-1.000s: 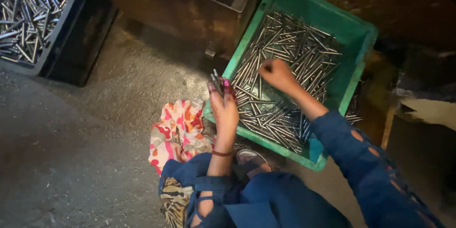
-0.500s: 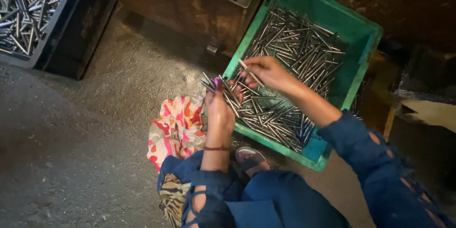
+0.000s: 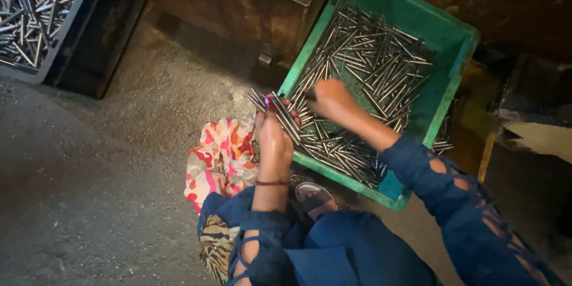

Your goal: The person sits on the floor and sorts small metal rods from a green crate into a neat stack held in the left hand. The person repeatedly picks up rods with the right hand and adds them to the stack.

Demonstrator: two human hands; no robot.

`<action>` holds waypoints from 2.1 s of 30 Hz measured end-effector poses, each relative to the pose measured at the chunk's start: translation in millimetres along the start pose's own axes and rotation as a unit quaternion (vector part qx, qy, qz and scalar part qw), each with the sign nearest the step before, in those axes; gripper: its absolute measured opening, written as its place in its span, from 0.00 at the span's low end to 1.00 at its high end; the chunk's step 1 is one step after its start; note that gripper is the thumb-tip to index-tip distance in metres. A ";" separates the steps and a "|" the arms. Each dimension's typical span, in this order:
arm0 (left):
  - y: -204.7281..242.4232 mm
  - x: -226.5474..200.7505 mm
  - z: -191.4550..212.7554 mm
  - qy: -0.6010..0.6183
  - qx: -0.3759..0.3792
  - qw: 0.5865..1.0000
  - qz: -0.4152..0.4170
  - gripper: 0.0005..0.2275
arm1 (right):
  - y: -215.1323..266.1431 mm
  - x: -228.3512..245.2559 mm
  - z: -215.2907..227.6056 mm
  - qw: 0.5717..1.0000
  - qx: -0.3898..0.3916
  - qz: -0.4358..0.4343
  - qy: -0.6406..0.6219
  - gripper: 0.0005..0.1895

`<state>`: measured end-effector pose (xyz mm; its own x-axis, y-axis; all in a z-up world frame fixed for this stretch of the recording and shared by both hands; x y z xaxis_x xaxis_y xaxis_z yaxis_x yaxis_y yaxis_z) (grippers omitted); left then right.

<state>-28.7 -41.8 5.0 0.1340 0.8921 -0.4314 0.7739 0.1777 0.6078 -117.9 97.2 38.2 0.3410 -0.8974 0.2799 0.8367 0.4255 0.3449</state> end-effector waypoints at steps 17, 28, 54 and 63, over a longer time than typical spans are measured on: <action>-2.9 6.7 -8.4 -0.002 0.096 0.995 0.031 0.08 | 39.9 -14.1 -9.2 0.994 0.098 0.032 0.021 0.11; 5.2 -7.7 -15.0 0.021 0.098 0.995 0.021 0.12 | 70.1 31.3 71.0 0.908 -0.207 0.358 -0.068 0.13; -2.3 -24.6 1.5 -0.171 0.148 0.974 -0.033 0.15 | -2.4 5.2 18.0 0.874 -0.015 0.124 -0.469 0.20; 25.6 -11.4 -16.3 -0.175 0.249 0.949 0.086 0.13 | -4.1 27.5 18.5 0.648 0.124 0.162 -0.734 0.44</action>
<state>-20.6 -40.6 36.3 0.4139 0.6822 -0.6028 0.9071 -0.2539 0.3356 -119.9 72.9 61.0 -0.4451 0.2434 0.8617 0.6662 0.7331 0.1370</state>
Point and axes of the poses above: each hand's wrist, its own y-axis away from the middle knuckle, its own z-axis out of the back of the hand, x = y × z, the point moved 3 cm from there along -y, towards the middle knuckle, and after that the axes turned 3 degrees about x, right-handed, at the moved point
